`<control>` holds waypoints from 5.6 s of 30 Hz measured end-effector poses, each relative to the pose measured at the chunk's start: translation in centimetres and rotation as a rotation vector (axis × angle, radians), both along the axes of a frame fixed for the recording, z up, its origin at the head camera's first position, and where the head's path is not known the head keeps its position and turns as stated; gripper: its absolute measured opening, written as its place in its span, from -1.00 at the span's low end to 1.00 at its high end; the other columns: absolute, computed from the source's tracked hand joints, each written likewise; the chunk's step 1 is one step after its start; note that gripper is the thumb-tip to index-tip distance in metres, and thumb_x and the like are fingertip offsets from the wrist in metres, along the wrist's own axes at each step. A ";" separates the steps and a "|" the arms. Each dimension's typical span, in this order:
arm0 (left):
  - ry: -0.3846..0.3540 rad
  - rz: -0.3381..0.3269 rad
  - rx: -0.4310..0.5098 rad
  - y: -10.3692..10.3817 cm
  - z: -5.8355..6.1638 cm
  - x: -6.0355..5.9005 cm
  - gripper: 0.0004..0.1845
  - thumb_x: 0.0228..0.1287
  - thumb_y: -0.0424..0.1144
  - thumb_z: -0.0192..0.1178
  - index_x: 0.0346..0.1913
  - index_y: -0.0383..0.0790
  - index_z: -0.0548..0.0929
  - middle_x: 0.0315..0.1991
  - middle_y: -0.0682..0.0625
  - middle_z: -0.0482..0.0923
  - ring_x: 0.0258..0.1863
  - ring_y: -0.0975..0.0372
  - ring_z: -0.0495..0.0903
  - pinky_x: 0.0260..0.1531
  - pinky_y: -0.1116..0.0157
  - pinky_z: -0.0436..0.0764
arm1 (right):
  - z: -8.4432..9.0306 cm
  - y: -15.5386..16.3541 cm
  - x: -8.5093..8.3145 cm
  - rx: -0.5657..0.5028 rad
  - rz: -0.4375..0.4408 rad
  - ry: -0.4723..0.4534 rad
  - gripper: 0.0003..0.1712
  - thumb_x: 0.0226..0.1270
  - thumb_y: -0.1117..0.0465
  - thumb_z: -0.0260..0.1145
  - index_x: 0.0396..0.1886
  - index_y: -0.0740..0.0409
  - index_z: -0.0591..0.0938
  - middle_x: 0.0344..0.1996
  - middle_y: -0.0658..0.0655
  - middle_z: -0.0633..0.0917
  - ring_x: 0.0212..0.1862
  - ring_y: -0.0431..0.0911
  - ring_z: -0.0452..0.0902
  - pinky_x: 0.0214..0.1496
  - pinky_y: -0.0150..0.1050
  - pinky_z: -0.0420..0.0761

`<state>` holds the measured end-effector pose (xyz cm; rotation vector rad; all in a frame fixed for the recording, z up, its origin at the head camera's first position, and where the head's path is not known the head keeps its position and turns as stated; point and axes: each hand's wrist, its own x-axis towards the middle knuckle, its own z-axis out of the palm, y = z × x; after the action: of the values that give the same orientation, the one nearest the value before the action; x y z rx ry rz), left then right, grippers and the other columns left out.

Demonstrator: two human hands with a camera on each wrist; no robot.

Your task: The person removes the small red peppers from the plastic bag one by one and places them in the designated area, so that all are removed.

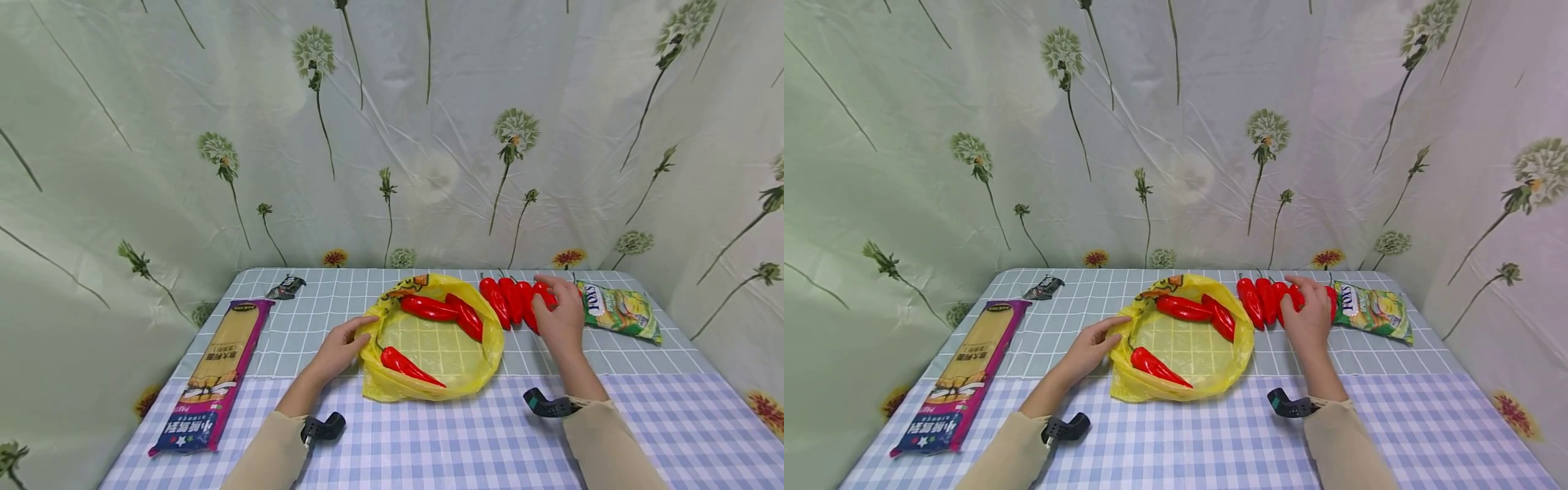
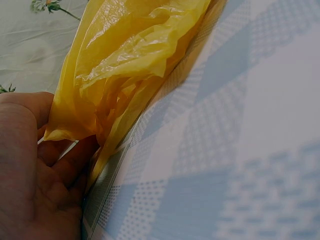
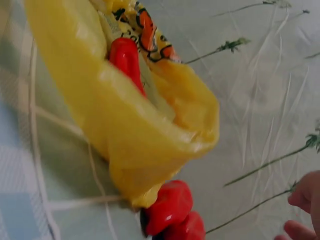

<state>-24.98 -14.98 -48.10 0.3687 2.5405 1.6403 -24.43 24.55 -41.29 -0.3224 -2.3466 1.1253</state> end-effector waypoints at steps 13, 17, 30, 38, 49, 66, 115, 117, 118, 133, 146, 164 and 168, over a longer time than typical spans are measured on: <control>-0.003 0.008 0.000 -0.1 0.1 0.1 -0.59 0.47 -0.25 0.11 0.31 0.10 0.56 0.42 -0.03 0.44 0.41 0.04 0.41 0.36 -0.01 0.46 | 1.0 -2.9 1.0 0.038 0.196 -0.013 -0.47 0.33 0.28 0.28 0.30 0.06 0.53 0.34 0.23 0.44 0.25 0.15 0.46 0.17 0.13 0.65; 0.000 0.005 -0.001 -0.1 0.1 0.1 -0.59 0.47 -0.25 0.10 0.32 0.07 0.56 0.42 -0.05 0.44 0.42 0.02 0.39 0.38 -0.03 0.44 | 1.0 -3.8 1.1 0.049 0.237 0.017 -0.49 0.29 0.30 0.33 0.26 0.11 0.55 0.31 0.22 0.47 0.20 0.15 0.50 0.17 0.14 0.65; -0.004 0.009 -0.006 0.0 0.1 0.0 -0.59 0.47 -0.24 0.12 0.30 0.11 0.57 0.41 -0.01 0.45 0.42 0.05 0.40 0.39 -0.02 0.43 | 0.4 -6.2 1.7 0.085 0.411 0.030 -0.52 0.26 0.34 0.37 0.19 0.10 0.58 0.17 0.20 0.58 0.09 0.12 0.62 0.09 0.07 0.70; 0.004 0.007 -0.011 -0.1 0.1 0.0 -0.60 0.47 -0.23 0.12 0.31 0.11 0.57 0.41 0.00 0.45 0.43 0.05 0.39 0.40 -0.02 0.42 | -0.4 -8.0 2.1 0.113 0.575 -0.020 -0.51 0.24 0.36 0.39 0.18 0.08 0.60 0.16 0.19 0.59 0.06 0.09 0.63 0.02 0.02 0.74; -0.005 -0.001 -0.012 0.1 0.2 0.0 -0.59 0.47 -0.22 0.12 0.31 0.13 0.56 0.41 0.01 0.44 0.43 0.05 0.39 0.40 -0.01 0.42 | -0.9 -9.4 2.8 0.088 0.780 -0.128 -0.50 0.26 0.35 0.39 0.21 0.06 0.58 0.16 0.18 0.61 0.08 0.09 0.64 -0.02 -0.12 0.76; 0.021 -0.019 0.002 0.0 0.3 -0.2 -0.60 0.47 -0.24 0.12 0.31 0.05 0.57 0.40 -0.04 0.45 0.42 0.04 0.40 0.39 -0.02 0.43 | -1.9 -10.6 3.5 0.155 0.963 -0.296 -0.41 0.26 0.20 0.45 0.28 0.00 0.52 0.22 0.18 0.55 0.10 0.05 0.60 -0.09 -0.27 0.75; 0.007 -0.015 -0.008 0.0 0.3 0.0 -0.58 0.47 -0.26 0.11 0.33 0.05 0.55 0.42 -0.03 0.44 0.45 0.04 0.36 0.40 -0.01 0.41 | -3.0 -10.9 3.6 0.261 1.039 -0.378 -0.30 0.29 0.33 0.34 0.42 -0.06 0.43 0.26 0.03 0.60 0.25 -0.03 0.52 0.33 0.07 0.56; 0.006 -0.016 -0.001 0.0 0.3 0.0 -0.58 0.47 -0.25 0.12 0.32 0.05 0.56 0.41 -0.04 0.44 0.45 0.04 0.36 0.41 -0.01 0.41 | -3.0 -10.9 3.6 0.266 1.031 -0.372 -0.28 0.29 0.34 0.33 0.44 -0.09 0.40 0.24 0.02 0.60 0.23 -0.05 0.52 0.31 0.04 0.58; 0.008 -0.018 0.004 0.0 0.2 0.0 -0.58 0.46 -0.25 0.13 0.32 0.04 0.56 0.41 -0.04 0.45 0.45 0.03 0.36 0.40 -0.02 0.41 | -2.9 -10.8 3.6 0.267 1.026 -0.367 -0.26 0.29 0.34 0.33 0.45 -0.10 0.38 0.23 0.02 0.60 0.22 -0.05 0.52 0.29 0.03 0.59; 0.010 -0.021 0.010 -0.1 0.2 0.0 -0.59 0.47 -0.24 0.13 0.32 0.04 0.56 0.42 -0.05 0.43 0.46 0.03 0.35 0.40 -0.01 0.42 | -1.5 -10.3 3.5 0.151 0.939 -0.339 0.11 0.21 0.36 0.40 0.54 -0.52 0.06 0.23 0.13 0.52 0.10 -0.02 0.54 -0.03 -0.20 0.74; 0.034 -0.024 -0.018 -0.1 0.2 -0.1 -0.58 0.48 -0.26 0.10 0.33 0.02 0.55 0.41 -0.07 0.44 0.44 0.00 0.37 0.38 -0.03 0.44 | -0.2 -9.3 3.0 0.077 0.885 -0.248 0.08 0.08 0.40 0.41 0.52 -0.24 0.10 0.13 0.19 0.54 0.07 0.04 0.53 -0.06 -0.20 0.75; 0.017 -0.018 -0.013 -0.1 0.2 -0.2 -0.59 0.48 -0.24 0.12 0.33 0.05 0.55 0.42 -0.05 0.43 0.46 0.01 0.35 0.42 -0.04 0.38 | 1.8 -5.8 2.5 0.059 0.747 -0.210 -0.10 0.11 0.33 0.46 0.39 0.01 0.18 0.10 0.26 0.54 -0.08 0.02 0.56 -0.12 -0.16 0.78; 0.025 -0.010 -0.020 -0.1 0.1 -0.2 -0.59 0.48 -0.25 0.11 0.32 0.06 0.56 0.41 -0.04 0.44 0.45 0.02 0.36 0.41 -0.03 0.39 | 2.1 -5.1 2.4 0.044 0.729 -0.226 -0.12 0.12 0.32 0.47 0.38 0.06 0.20 0.15 0.28 0.51 -0.15 0.02 0.58 -0.15 -0.18 0.78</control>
<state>-25.14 -15.04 -47.96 0.4017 2.5668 1.6151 -22.04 19.47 -39.18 0.4941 -2.7744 1.3980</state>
